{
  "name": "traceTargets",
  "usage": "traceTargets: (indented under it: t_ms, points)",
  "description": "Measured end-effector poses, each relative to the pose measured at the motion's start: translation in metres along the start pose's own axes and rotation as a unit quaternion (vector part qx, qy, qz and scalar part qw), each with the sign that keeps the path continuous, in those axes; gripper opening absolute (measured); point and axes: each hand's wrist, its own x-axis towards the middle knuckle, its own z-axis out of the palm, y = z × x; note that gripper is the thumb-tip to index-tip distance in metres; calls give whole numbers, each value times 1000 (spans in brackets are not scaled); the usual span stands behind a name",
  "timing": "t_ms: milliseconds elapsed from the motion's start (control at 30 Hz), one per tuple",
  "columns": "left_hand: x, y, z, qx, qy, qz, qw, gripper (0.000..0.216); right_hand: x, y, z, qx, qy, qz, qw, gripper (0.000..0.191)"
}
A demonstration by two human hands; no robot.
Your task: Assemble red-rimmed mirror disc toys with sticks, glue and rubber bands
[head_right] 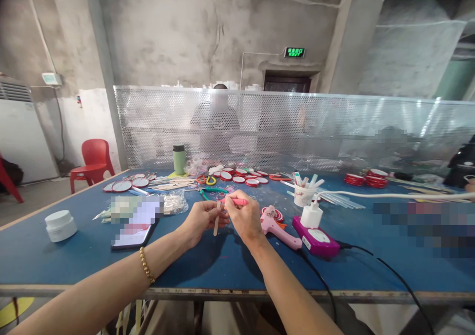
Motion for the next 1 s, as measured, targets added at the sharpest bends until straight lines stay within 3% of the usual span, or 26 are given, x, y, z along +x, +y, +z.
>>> traceTargets:
  t_ms: [1000]
  points:
    - [2,-2,-1,1,-3,0,1000,8,0,1,0,6,-2,-3,1000,15]
